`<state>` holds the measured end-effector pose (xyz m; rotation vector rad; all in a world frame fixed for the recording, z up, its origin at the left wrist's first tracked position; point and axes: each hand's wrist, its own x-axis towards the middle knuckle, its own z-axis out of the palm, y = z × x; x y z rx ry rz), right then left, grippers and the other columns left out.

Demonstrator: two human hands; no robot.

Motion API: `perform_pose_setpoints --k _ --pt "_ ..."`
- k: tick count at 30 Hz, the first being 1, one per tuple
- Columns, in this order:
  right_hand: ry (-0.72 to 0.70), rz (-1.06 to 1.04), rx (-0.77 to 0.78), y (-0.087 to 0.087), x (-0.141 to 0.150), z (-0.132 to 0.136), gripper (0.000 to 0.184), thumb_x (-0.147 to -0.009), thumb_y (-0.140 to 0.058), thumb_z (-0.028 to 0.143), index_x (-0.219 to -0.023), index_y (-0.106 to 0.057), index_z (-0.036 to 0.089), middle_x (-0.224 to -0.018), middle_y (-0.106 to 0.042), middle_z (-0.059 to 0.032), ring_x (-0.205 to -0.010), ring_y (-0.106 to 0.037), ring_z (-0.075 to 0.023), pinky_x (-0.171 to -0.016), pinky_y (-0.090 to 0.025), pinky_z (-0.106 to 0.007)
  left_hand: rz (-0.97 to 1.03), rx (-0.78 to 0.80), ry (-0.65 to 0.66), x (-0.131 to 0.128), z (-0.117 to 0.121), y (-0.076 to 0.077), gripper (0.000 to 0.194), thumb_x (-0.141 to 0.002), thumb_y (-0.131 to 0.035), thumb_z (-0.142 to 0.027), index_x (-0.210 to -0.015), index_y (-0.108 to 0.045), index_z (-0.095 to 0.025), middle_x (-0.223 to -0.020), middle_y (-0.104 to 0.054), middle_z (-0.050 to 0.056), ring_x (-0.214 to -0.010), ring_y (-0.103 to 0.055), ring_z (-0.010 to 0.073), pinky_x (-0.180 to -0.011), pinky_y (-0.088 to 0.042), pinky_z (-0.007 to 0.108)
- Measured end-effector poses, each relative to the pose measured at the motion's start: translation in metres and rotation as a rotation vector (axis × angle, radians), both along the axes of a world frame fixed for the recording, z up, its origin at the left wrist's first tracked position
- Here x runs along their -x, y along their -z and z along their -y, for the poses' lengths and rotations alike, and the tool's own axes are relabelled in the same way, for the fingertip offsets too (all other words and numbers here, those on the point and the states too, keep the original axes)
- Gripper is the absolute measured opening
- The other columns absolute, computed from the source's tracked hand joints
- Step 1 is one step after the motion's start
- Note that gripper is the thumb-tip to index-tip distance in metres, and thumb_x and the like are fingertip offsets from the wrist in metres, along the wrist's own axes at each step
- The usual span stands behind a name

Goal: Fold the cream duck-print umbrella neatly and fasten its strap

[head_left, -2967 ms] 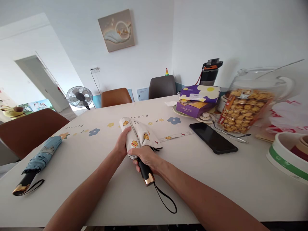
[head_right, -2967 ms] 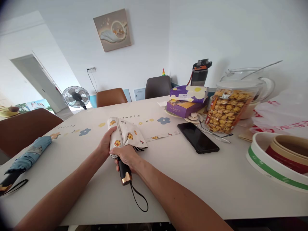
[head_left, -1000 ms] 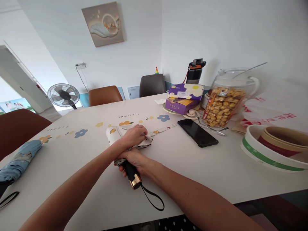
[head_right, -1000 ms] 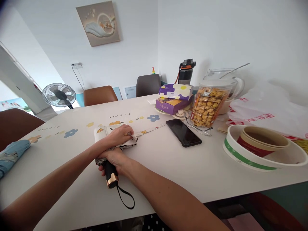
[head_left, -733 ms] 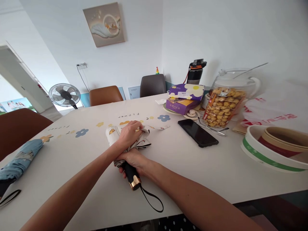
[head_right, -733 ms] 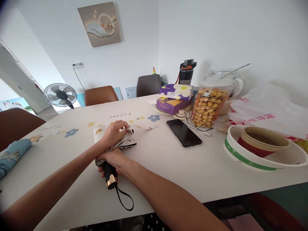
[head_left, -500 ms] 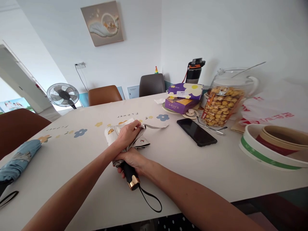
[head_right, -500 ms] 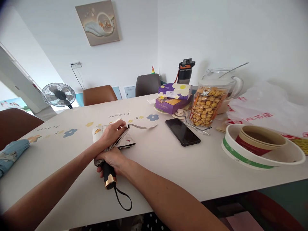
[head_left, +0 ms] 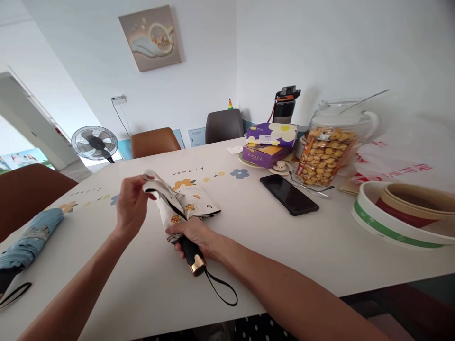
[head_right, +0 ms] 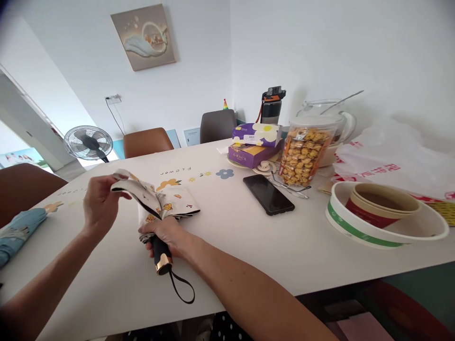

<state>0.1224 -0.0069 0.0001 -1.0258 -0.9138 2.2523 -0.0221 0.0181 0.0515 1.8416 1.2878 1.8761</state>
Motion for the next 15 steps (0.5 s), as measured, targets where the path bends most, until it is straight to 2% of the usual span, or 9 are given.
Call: perform_pose_setpoints --k 3,6,9,12,15 --pt "-0.002 -0.043 0.025 -0.002 -0.003 0.001 0.024 -0.064 -0.070 0.022 -0.076 -0.050 0.016 -0.055 -0.049 0.0034 -0.040 -0.045 -0.0077 -0.033 -0.042 -0.020 0.016 0.073 -0.052 0.026 0.021 0.007 0.015 -0.074 -0.058 -0.023 -0.082 -0.046 -0.019 -0.089 -0.059 0.001 -0.082 -0.059 0.0151 -0.056 -0.056 0.027" --pt "-0.010 -0.072 0.029 -0.010 -0.008 0.004 0.028 -0.064 -0.070 0.028 -0.080 -0.050 0.017 -0.056 -0.047 0.0045 -0.040 -0.044 -0.0069 -0.033 -0.039 -0.018 0.089 0.129 -0.091 0.039 0.039 0.019 0.013 -0.073 -0.057 -0.018 -0.080 -0.046 -0.019 -0.091 -0.060 0.001 -0.092 -0.059 0.0179 -0.062 -0.058 0.031" --pt "-0.012 -0.112 0.043 -0.018 -0.013 0.007 0.035 -0.066 -0.067 0.044 -0.083 -0.049 0.019 -0.058 -0.047 0.0037 -0.040 -0.045 -0.0079 -0.032 -0.038 -0.019 0.146 0.129 -0.104 0.041 0.053 0.027 0.016 -0.069 -0.058 -0.013 -0.079 -0.047 -0.020 -0.091 -0.062 0.000 -0.099 -0.058 0.0202 -0.066 -0.059 0.032" --pt "-0.025 -0.175 0.077 -0.021 -0.015 0.006 0.044 -0.069 -0.054 0.062 -0.079 -0.049 0.019 -0.055 -0.046 0.0031 -0.039 -0.043 -0.0083 -0.031 -0.037 -0.019 0.193 0.111 -0.114 0.039 0.061 0.029 0.020 -0.066 -0.059 -0.011 -0.078 -0.048 -0.020 -0.090 -0.064 0.000 -0.099 -0.059 0.0209 -0.066 -0.058 0.032" --pt "-0.011 -0.157 0.073 -0.017 -0.014 0.002 0.043 -0.070 -0.053 0.062 -0.075 -0.048 0.019 -0.053 -0.046 0.0031 -0.038 -0.042 -0.0083 -0.031 -0.037 -0.020 0.234 0.110 -0.117 0.038 0.066 0.030 0.022 -0.064 -0.059 -0.009 -0.078 -0.046 -0.020 -0.091 -0.066 0.000 -0.102 -0.058 0.0212 -0.068 -0.057 0.031"
